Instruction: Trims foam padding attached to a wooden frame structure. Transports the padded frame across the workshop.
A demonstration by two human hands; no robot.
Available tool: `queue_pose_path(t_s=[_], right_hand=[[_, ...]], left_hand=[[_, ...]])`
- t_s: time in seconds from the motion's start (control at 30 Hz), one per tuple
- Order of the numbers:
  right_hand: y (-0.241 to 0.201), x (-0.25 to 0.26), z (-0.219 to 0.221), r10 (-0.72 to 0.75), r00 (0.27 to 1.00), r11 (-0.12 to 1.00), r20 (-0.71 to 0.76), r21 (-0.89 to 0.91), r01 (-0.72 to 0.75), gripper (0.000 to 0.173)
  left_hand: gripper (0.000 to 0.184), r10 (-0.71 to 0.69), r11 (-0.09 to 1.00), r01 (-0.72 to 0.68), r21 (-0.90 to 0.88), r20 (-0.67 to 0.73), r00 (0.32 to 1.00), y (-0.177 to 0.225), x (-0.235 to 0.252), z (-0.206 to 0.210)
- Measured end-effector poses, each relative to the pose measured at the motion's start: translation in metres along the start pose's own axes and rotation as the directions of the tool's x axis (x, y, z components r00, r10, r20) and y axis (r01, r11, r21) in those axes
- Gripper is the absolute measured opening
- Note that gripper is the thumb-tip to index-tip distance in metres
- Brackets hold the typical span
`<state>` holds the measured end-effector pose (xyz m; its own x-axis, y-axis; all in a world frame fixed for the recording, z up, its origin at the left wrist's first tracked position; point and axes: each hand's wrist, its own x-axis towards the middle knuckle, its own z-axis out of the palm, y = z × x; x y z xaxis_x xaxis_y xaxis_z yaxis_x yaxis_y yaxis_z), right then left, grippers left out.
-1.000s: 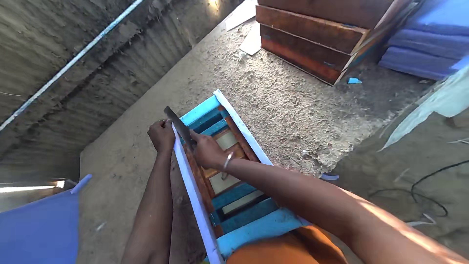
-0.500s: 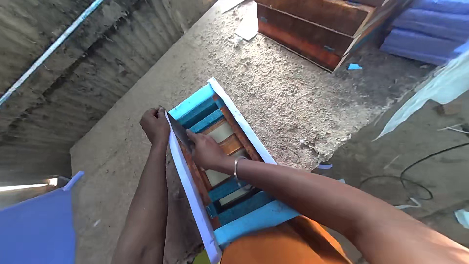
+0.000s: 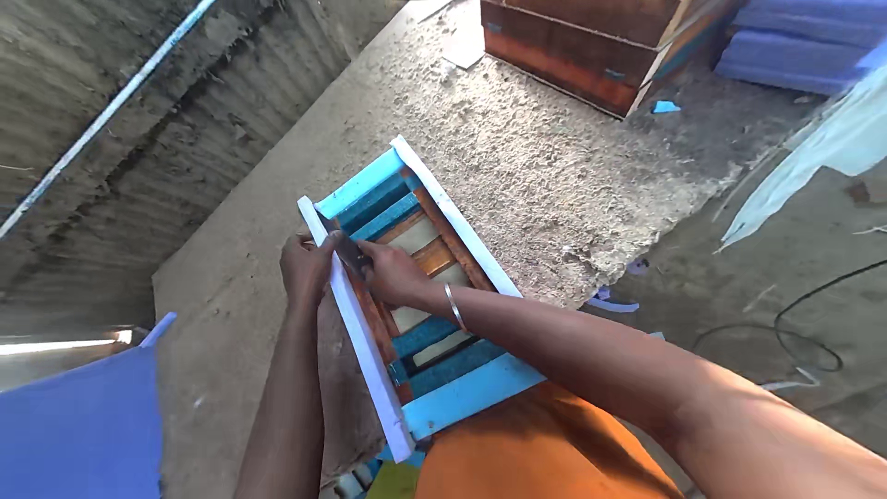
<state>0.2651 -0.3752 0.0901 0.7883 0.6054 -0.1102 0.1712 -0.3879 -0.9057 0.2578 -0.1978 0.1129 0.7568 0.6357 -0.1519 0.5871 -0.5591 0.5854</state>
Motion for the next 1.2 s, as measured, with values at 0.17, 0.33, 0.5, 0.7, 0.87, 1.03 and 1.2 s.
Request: queue_pose_path(t_s=[0.17, 0.33, 0.5, 0.7, 0.87, 1.03, 1.2], right_hand=[[-0.005, -0.006, 0.006, 0.000, 1.000, 0.999, 0.014, -0.042, 0.000, 0.050], [-0.014, -0.089, -0.016, 0.053, 0.993, 0.998, 0.110, -0.030, -0.050, 0.050], [-0.012, -0.065, -0.009, 0.010, 0.995, 0.997, 0.098, -0.080, -0.003, 0.038], [-0.018, -0.094, 0.000, 0.053, 0.993, 0.989, 0.107, -0.143, -0.037, 0.045], [-0.021, -0.178, -0.015, 0.057, 0.991, 0.983, 0.121, -0.180, -0.035, 0.051], [-0.021, -0.165, -0.009, 0.075, 0.986, 0.986, 0.148, -0.161, -0.051, 0.055], [-0.017, -0.134, 0.000, 0.079, 0.976, 0.984, 0.202, -0.175, -0.044, 0.059]], left_hand=[[0.041, 0.050, 0.995, -0.040, 0.087, -0.121, 0.991, -0.001, -0.014, 0.006], [0.039, 0.085, 0.996, -0.081, 0.028, -0.189, 0.978, 0.001, -0.016, 0.009], [0.035, 0.103, 0.995, -0.097, 0.037, -0.241, 0.965, 0.006, -0.016, 0.009], [0.035, 0.110, 0.994, -0.104, 0.036, -0.262, 0.959, 0.004, -0.016, 0.014], [0.037, 0.122, 0.991, -0.131, -0.009, -0.296, 0.947, 0.004, -0.010, 0.011], [0.092, -0.033, 0.997, 0.033, -0.075, -0.006, 0.999, -0.011, -0.113, -0.013], [0.051, -0.076, 0.994, 0.077, 0.078, -0.016, 0.997, -0.030, -0.186, -0.001]])
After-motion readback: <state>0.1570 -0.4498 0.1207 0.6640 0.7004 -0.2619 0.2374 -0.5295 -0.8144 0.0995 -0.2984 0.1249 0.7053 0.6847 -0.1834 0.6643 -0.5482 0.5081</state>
